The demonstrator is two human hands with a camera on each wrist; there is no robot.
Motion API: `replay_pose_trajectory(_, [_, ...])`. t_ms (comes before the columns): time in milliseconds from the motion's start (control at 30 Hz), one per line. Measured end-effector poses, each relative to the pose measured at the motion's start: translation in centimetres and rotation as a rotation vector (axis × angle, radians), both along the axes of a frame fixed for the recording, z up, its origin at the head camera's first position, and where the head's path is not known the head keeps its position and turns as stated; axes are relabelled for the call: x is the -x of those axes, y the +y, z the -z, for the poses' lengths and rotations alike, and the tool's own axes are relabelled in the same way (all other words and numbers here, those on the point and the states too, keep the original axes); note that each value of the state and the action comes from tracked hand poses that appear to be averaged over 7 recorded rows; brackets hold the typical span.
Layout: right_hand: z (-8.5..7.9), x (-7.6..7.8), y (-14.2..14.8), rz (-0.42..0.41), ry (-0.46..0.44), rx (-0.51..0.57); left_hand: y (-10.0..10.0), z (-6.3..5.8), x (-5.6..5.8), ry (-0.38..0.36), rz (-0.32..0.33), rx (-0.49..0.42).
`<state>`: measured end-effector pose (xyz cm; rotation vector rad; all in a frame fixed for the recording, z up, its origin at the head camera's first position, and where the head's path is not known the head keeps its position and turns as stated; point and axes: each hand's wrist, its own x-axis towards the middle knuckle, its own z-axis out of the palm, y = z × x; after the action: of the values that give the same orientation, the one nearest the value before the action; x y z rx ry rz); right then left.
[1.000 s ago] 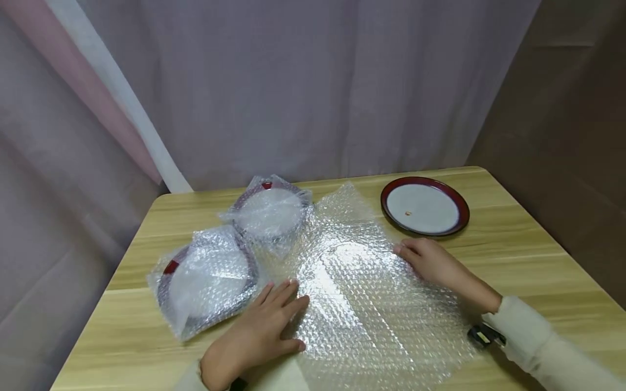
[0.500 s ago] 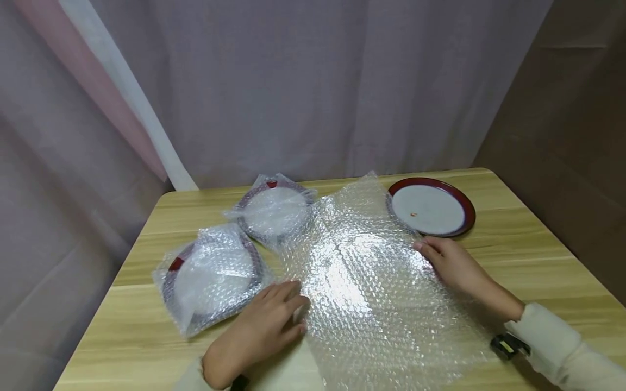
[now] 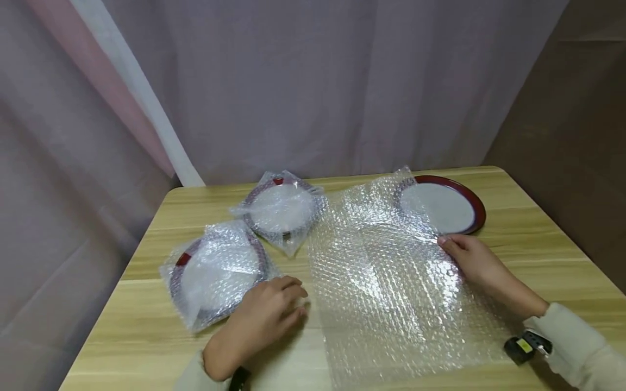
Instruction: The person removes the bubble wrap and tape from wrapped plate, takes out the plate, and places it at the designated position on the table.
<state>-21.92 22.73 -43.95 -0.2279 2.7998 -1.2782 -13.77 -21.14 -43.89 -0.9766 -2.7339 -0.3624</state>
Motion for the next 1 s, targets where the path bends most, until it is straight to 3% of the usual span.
replay_pose_trajectory(100, [-0.2,-0.3,0.3,0.0,0.017,0.033,-0.2,0.0,0.3,0.001,-0.015,-0.027])
replay_pose_trajectory(367, [-1.1,-1.3,0.3,-0.003,0.102,0.07,-0.2,0.1,0.4,-0.109,-0.045,-0.054])
replay_pose_trajectory(667, [-2.5,-1.9,0.1,0.01,0.077,0.183,-0.8,0.4,0.5,-0.183,-0.062,-0.108])
replay_pose_trajectory(867, [-2.6,-2.1,0.1,-0.012,0.019,0.336,-1.8,-0.5,0.8,-0.234,-0.143,-0.272])
replay_pose_trajectory(1000, [-2.5,-2.1,0.1,0.005,-0.006,0.333,-3.7,-1.5,1.0,-0.193,-0.239,-0.456])
